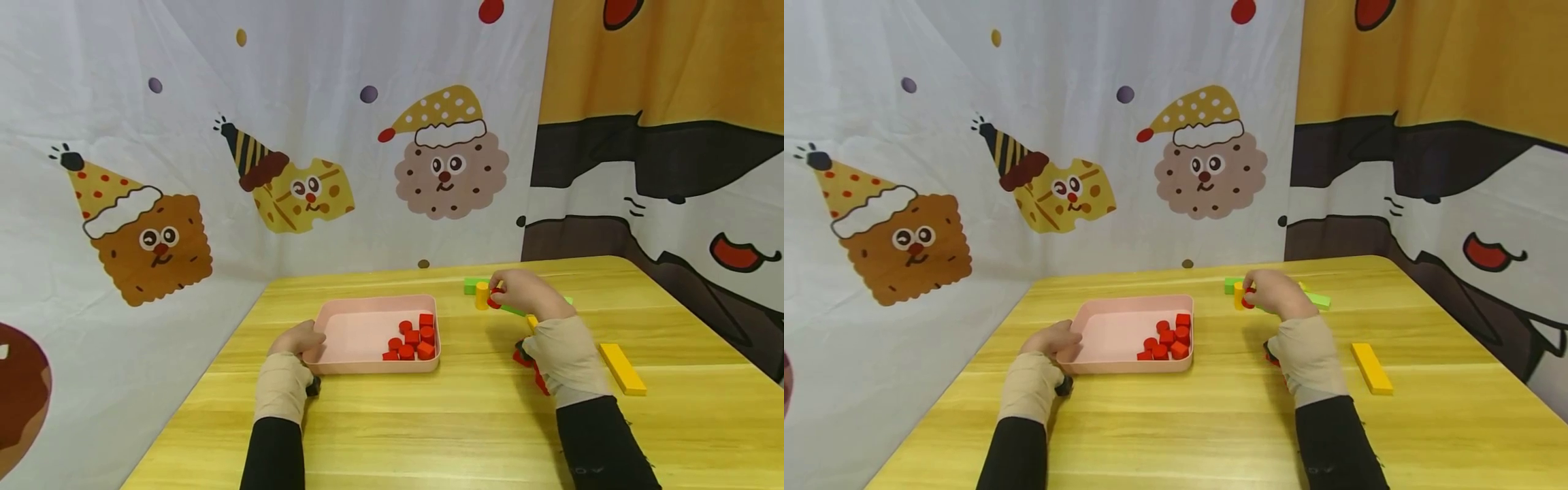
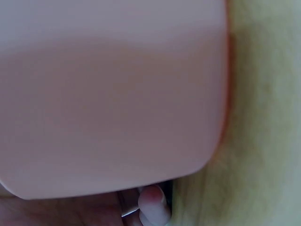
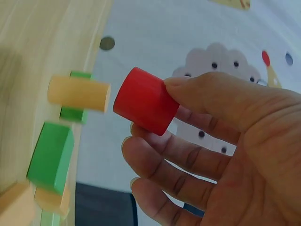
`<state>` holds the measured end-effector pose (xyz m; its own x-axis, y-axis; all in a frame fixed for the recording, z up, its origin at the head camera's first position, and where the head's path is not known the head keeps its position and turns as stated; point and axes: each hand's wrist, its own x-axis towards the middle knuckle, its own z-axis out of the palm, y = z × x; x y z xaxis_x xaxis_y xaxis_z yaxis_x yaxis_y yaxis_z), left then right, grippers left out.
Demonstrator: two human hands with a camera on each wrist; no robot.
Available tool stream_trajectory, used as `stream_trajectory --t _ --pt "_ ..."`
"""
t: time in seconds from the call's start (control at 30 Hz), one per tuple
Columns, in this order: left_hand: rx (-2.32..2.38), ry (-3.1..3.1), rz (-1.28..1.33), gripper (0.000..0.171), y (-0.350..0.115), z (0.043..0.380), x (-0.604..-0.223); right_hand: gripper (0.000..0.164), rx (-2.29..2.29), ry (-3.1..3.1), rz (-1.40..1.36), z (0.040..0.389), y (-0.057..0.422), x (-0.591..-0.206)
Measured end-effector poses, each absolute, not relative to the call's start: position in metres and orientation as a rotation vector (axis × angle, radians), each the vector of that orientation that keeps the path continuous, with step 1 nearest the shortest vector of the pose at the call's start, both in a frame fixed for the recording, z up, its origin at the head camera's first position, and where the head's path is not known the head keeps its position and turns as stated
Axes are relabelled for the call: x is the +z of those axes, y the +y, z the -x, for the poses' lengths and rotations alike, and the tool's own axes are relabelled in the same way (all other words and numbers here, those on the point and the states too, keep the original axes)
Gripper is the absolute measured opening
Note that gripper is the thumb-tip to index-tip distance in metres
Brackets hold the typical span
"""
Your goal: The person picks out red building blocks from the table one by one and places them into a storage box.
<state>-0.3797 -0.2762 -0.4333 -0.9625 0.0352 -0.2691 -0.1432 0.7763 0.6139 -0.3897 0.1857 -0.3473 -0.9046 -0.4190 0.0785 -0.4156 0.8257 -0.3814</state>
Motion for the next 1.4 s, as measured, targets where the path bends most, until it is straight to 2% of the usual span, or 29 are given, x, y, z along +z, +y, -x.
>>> stream_trajectory --t 0.23,0.53,0.77,1.1,1.27,1.4 --pt "0.936 2.731 0.078 0.057 -0.276 0.379 -0.435 0.02 -0.561 3.06 0.777 0.388 0.156 -0.348" --pt "0.995 2.692 0.079 0.063 -0.276 0.38 -0.434 0.022 -0.5 3.09 0.953 0.385 0.116 -0.351" --pt "0.989 2.686 0.077 0.063 -0.275 0.38 -0.432 0.019 -0.581 2.963 1.147 0.381 0.08 -0.358" --pt "0.961 2.705 0.081 0.064 -0.277 0.38 -0.429 0.023 -0.48 2.953 1.365 0.374 0.041 -0.372" --pt "0.976 2.695 0.091 0.063 -0.277 0.38 -0.431 0.029 -0.433 3.021 1.418 0.371 0.024 -0.385" --pt "0.958 2.703 0.089 0.061 -0.276 0.382 -0.432 0.027 -0.459 2.988 1.397 0.367 0.013 -0.392"
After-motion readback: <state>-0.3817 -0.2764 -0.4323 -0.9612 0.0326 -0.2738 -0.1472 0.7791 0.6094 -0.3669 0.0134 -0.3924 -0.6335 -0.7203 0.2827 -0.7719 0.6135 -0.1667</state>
